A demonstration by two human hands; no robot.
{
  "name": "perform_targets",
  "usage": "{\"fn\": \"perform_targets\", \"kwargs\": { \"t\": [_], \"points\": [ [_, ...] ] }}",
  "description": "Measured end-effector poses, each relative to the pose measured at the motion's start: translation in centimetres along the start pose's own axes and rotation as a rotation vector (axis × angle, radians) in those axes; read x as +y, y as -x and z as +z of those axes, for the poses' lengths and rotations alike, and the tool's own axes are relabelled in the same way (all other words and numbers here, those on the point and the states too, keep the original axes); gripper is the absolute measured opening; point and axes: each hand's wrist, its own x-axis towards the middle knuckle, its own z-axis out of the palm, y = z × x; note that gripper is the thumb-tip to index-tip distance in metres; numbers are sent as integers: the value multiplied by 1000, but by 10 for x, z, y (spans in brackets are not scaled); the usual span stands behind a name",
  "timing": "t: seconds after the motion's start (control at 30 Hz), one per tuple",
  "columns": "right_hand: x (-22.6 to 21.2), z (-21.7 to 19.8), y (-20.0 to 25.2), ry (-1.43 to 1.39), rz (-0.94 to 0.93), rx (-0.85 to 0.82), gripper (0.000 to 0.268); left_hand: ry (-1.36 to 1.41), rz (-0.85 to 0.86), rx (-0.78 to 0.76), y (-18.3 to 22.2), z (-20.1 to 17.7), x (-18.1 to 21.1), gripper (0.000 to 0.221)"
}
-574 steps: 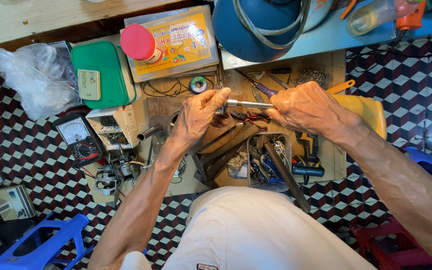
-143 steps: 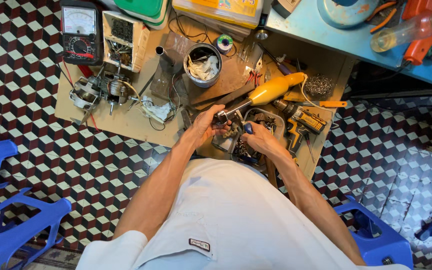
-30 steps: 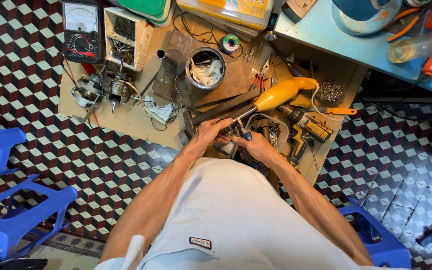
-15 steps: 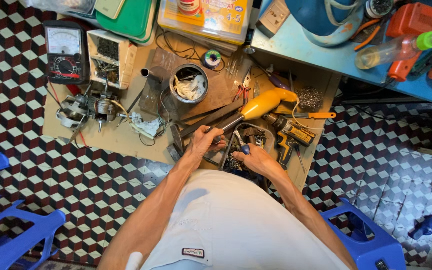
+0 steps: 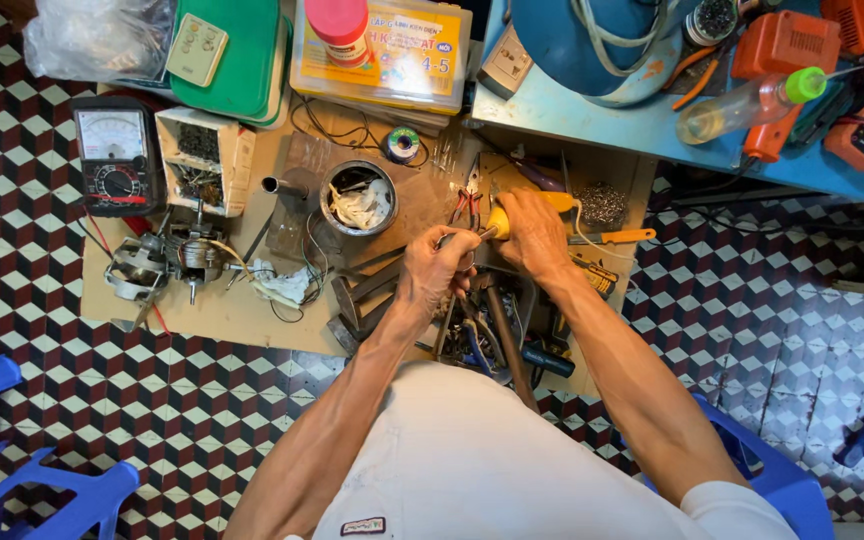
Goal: The person assembles a yellow handheld electric tool by inserting a metal shaft, using a cordless drill to tighten a screw, and attaching a metal nozzle. The person then secures the nozzle with a wrench and tests the assembled tool.
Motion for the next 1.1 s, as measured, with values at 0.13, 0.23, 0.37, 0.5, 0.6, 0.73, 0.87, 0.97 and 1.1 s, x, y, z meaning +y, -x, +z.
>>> {"fn": "perform_targets", "kwargs": {
  "t": [0.13, 0.23, 0.37, 0.5, 0.6, 0.73, 0.87, 0.97, 1.1],
  "points": [
    [-6, -10, 2, -69, 54, -29, 60, 24, 3, 4, 3, 3, 11, 35],
    [-20, -25, 1, -84, 85, -28, 54, 22, -8, 28, 11, 4, 27, 33],
    [-45, -60, 3, -143, 98, 93, 58, 24, 53, 42, 32, -8, 65, 37],
    [-69, -103, 7, -219, 1, 168, 65, 102, 88, 16, 40, -31, 118, 45],
    [-85, -130, 8, -469, 135, -18, 68, 255, 156, -98, 37, -40, 140, 46],
    [-101, -134, 13, -774, 411, -272, 77, 303, 324, -172, 28, -36, 127, 49],
    [-107, -112, 30, -1255, 504, -298, 75, 156, 329, -254, 20, -23, 81, 48],
    [-108, -98, 39, -1562, 581, -316, 72, 279, 222, -468, 16, -23, 51, 41],
    [-119, -87, 47, -1942, 609, -274, 69, 215, 236, -559, -2, -23, 38, 40]
  ]
}}
